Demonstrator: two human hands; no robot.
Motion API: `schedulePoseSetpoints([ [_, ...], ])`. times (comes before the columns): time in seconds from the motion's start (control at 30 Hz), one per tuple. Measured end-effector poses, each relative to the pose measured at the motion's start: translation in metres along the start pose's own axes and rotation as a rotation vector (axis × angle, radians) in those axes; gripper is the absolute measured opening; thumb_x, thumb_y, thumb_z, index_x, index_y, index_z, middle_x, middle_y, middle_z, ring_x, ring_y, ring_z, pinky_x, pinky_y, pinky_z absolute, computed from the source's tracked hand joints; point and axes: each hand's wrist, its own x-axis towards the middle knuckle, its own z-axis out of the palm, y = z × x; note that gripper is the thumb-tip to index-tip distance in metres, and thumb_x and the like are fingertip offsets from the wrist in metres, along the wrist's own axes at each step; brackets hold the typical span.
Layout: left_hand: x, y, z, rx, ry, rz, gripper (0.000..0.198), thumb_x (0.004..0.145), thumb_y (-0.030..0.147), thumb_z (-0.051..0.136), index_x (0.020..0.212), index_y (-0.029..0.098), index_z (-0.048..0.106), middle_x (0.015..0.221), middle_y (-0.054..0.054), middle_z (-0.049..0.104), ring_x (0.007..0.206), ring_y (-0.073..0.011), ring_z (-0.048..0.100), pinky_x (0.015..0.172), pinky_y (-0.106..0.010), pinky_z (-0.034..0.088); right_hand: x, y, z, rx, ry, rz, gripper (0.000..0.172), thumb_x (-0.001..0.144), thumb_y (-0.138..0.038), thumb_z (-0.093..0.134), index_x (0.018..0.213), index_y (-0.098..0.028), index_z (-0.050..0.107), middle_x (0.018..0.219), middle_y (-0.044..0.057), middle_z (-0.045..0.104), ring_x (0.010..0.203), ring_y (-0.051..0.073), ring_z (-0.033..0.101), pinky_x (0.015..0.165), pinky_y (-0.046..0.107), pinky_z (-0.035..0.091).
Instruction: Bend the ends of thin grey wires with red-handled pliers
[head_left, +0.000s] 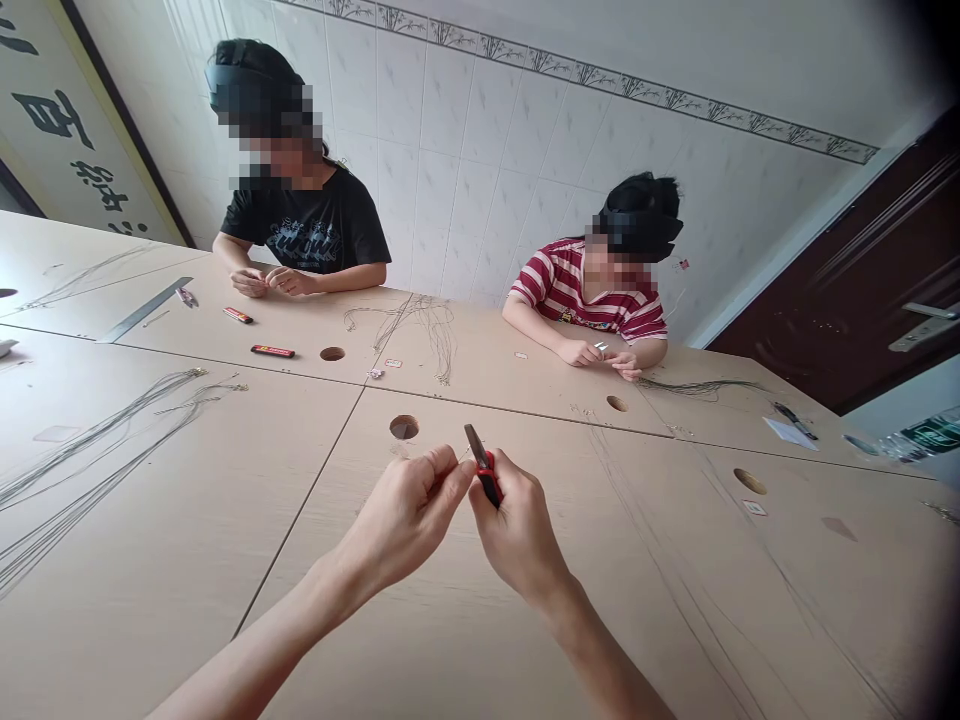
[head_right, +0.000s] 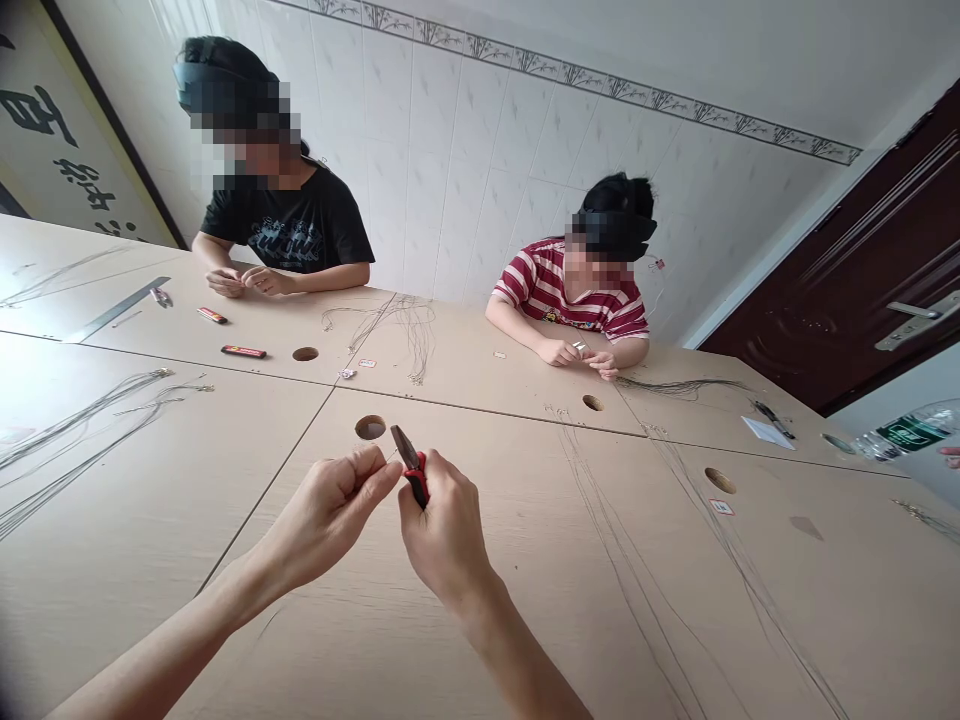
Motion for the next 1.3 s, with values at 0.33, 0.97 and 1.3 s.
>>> schedulePoseSetpoints([
  [0.33,0.001,-0.005,0.005,-0.101,0.066,0.164,0.041,0.093,0.026,0.039,0.061,0.023,0.014,0.054,0.009,0.009,0.047,-0.0071,0.01,0.039,-0.023,0.012,0.003,0.002,0.0,0.018,-0.032,0.01,0.01,0.08,-0.014,0.043,0.075,-0.022,0.047,0.062,-0.005,0.045,0.054,0.012,0.038,0.051,0.023,0.032],
  [0.97,0.002,-0.012,0.009,-0.138,0.099,0.146,0.039,0.09,0.022,0.039,0.062,0.023,0.013,0.057,0.008,0.009,0.05,-0.0076,0.009,0.043,-0.024,0.012,0.007,0.01,-0.001,0.02,-0.08,0.053,0.01,0.081,-0.017,0.044,0.076,-0.02,0.052,0.062,-0.004,0.047,0.053,0.012,0.034,0.05,0.024,0.031],
  [1.3,0.003,-0.022,0.01,-0.181,0.065,0.107,0.04,0.09,0.021,0.04,0.062,0.023,0.012,0.058,0.008,0.009,0.052,-0.0087,0.008,0.044,-0.026,0.011,0.01,0.017,0.0,0.061,-0.11,0.104,0.008,0.081,-0.019,0.046,0.076,-0.021,0.052,0.06,-0.005,0.044,0.05,0.011,0.035,0.047,0.023,0.029],
])
